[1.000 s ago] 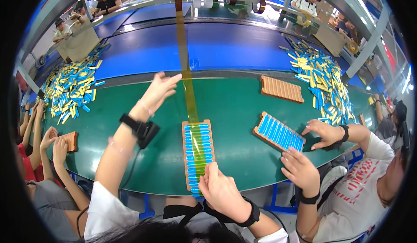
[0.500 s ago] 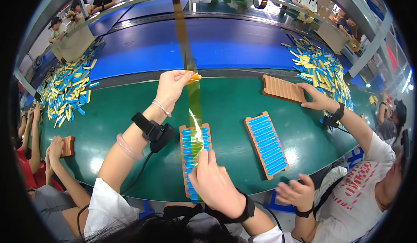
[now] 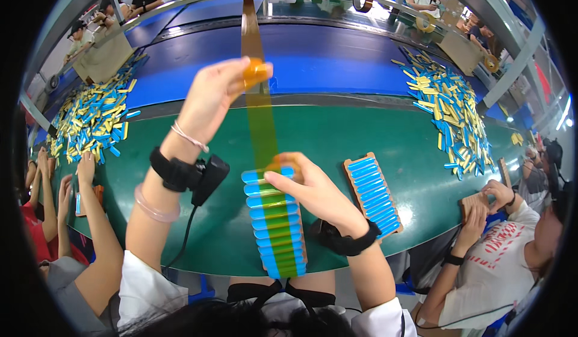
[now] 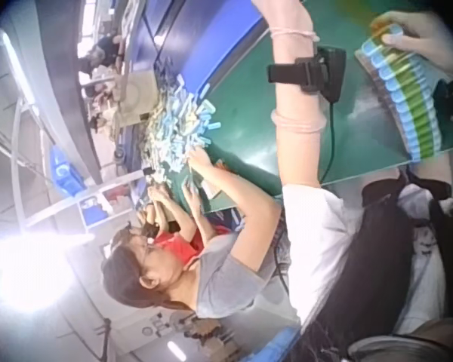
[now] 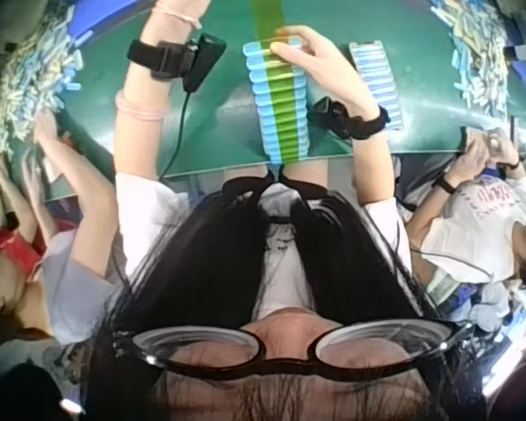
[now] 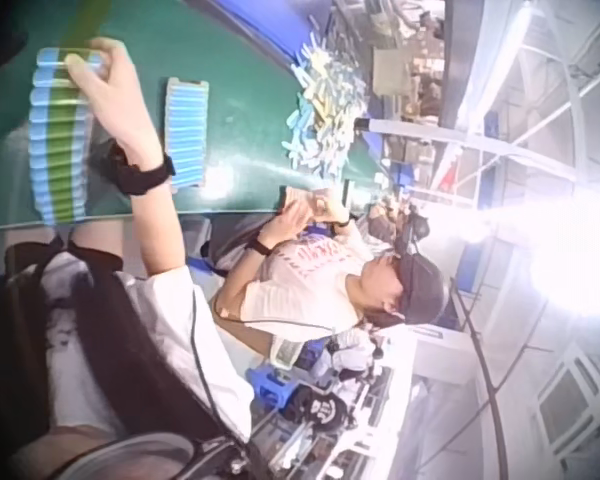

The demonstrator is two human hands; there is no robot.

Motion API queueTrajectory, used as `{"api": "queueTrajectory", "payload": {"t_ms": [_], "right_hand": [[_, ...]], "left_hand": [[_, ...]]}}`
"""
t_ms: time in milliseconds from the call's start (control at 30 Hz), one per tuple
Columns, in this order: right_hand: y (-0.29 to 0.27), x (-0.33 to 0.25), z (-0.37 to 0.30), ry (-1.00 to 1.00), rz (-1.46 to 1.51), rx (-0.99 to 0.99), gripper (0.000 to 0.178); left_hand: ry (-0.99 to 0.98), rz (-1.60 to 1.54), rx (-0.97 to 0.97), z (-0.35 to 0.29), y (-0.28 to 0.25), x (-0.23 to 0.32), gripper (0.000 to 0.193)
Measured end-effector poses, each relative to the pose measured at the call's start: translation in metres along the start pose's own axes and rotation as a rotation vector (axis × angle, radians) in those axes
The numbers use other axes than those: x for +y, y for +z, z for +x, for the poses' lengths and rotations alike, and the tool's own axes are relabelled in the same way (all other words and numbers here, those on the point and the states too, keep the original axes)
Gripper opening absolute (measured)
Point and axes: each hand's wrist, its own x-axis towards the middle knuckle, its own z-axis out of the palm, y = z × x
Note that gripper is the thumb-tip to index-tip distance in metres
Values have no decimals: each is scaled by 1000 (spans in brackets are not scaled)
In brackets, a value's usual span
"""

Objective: Manually assembling blue and yellow plastic strips onto a carrier strip using adhesive tape on a factory workbench.

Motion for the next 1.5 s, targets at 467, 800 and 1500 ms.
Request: {"api": "queueTrajectory", "payload": {"t_ms": [467,800,1500], "right_hand": [[-39,-10,-30,65,906,-88,22],[-10,-2,-26,170,796,-235,29],[-90,64,-144,-87,-311,523,54]], "left_hand": [[744,1477,-789,-129,28,-97,35],[78,1980,-525,-111,-95,-39,71],[-466,-331,155,-152,-33,-42,16]]}}
